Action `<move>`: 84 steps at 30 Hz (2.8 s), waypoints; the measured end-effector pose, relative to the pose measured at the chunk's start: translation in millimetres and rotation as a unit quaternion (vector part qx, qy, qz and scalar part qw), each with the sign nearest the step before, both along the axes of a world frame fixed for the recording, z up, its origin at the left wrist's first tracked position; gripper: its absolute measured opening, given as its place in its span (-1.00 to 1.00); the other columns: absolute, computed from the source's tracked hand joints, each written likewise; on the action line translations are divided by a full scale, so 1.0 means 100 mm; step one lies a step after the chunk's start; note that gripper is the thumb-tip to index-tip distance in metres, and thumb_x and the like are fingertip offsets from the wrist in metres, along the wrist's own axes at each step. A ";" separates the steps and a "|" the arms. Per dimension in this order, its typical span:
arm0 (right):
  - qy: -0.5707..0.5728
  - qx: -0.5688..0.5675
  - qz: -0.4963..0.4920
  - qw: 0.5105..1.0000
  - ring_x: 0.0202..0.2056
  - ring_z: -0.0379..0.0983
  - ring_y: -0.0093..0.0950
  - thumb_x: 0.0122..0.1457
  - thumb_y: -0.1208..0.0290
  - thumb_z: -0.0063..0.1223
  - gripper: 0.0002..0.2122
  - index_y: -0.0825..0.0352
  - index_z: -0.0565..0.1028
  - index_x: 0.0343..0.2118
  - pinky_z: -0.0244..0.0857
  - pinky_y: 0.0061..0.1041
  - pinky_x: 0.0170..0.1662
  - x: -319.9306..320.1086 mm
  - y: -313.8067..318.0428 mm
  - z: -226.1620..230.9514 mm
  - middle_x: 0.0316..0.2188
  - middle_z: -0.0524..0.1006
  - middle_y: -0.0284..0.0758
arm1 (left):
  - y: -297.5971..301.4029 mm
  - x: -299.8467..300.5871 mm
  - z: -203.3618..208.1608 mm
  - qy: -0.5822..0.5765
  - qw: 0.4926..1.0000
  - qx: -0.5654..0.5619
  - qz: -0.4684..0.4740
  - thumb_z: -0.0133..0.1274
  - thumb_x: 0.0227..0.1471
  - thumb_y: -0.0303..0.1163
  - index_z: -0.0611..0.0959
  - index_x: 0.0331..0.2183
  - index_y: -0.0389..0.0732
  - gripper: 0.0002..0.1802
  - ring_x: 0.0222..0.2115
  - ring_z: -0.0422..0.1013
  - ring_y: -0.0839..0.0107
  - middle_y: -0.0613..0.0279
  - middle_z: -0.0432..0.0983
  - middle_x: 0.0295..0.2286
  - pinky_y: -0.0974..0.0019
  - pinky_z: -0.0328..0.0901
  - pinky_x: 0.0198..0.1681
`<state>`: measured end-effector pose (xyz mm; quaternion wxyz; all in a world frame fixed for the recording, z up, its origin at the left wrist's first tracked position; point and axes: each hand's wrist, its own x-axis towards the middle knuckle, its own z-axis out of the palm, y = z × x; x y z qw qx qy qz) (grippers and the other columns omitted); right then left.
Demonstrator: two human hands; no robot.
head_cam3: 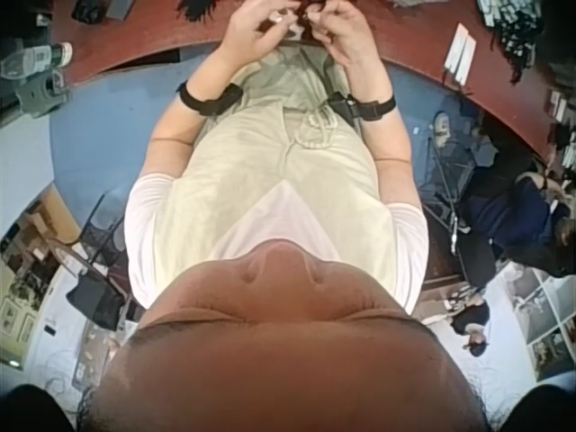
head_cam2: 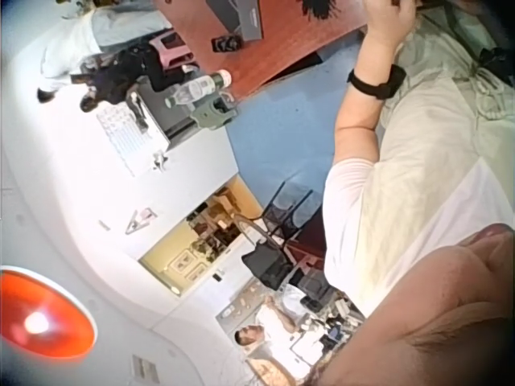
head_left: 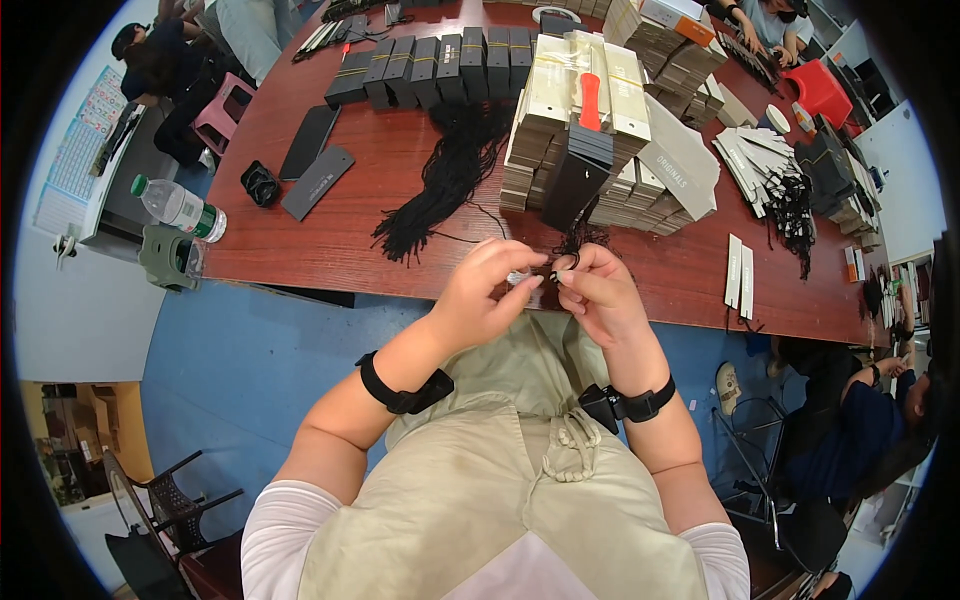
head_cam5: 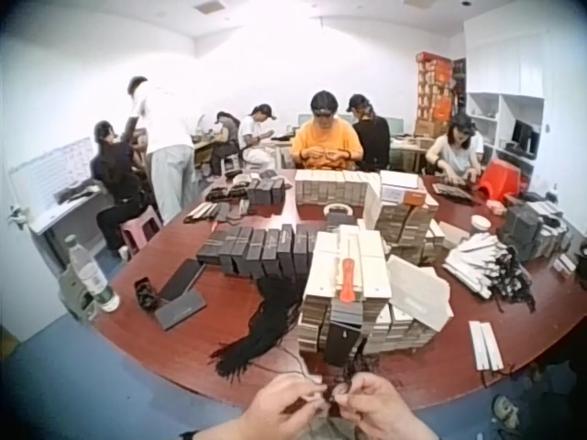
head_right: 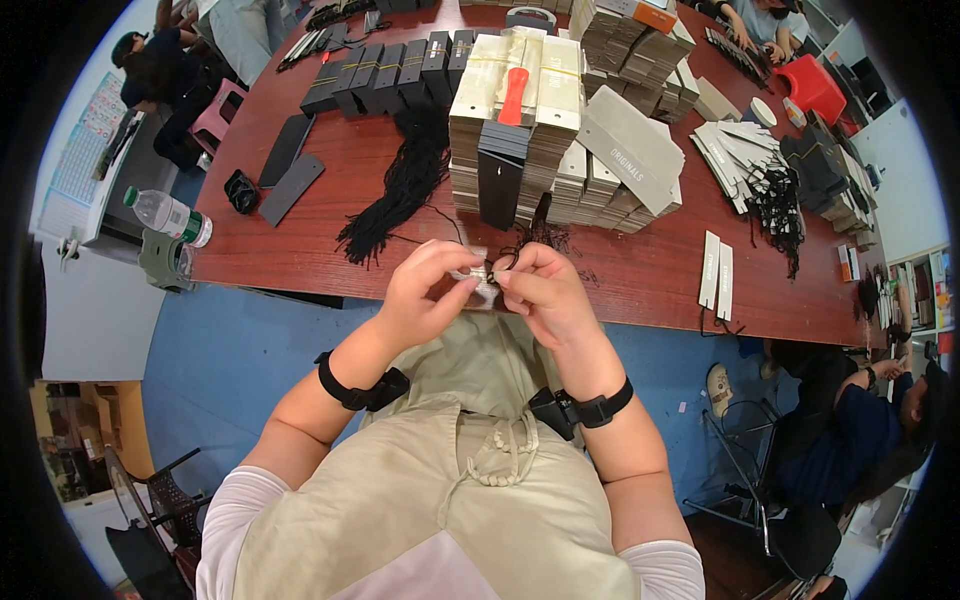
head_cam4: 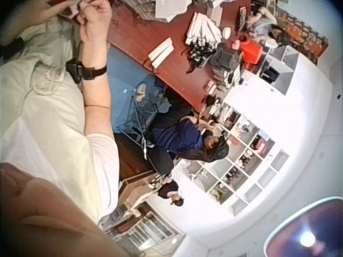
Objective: Assembling black clothing tags by threading elastic strings through them and attaching small plastic fasteners.
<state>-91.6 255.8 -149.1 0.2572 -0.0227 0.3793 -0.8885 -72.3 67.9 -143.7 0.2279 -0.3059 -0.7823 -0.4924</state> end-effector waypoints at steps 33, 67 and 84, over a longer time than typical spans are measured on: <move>0.357 0.334 -0.237 0.840 -0.59 0.26 -0.70 -0.15 0.69 0.10 -0.89 0.39 0.39 -0.59 0.14 -0.72 -0.57 0.17 -0.18 0.00 -0.49 0.48 -0.36 | 0.03 -0.04 -0.01 -0.467 0.831 0.287 -0.099 0.04 -0.02 -0.47 0.58 -0.38 -0.31 -0.88 -0.48 0.35 0.65 0.36 0.48 -0.49 0.53 0.27 -0.41; 0.067 0.237 0.068 0.967 -0.67 0.15 -0.81 0.03 0.56 0.08 -0.95 0.37 0.46 -0.43 -0.05 -0.78 -0.61 0.08 0.07 0.29 -0.66 0.37 -0.58 | -0.13 -0.05 0.01 -0.446 0.866 0.177 -0.141 0.02 -0.08 -0.64 0.56 -0.43 -0.34 -0.93 -0.44 0.33 0.66 0.36 0.44 -0.46 0.54 0.24 -0.39; 0.145 0.309 0.039 0.939 -0.64 0.12 -0.84 0.02 0.56 0.12 -0.92 0.41 0.55 -0.41 0.01 -0.75 -0.56 0.09 0.10 0.33 -0.71 0.32 -0.62 | -0.02 -0.02 0.05 -0.439 0.872 0.141 -0.166 0.00 0.10 -0.33 0.55 -0.49 -0.24 -0.80 -0.58 0.21 0.74 0.49 0.35 -0.63 0.59 0.13 -0.53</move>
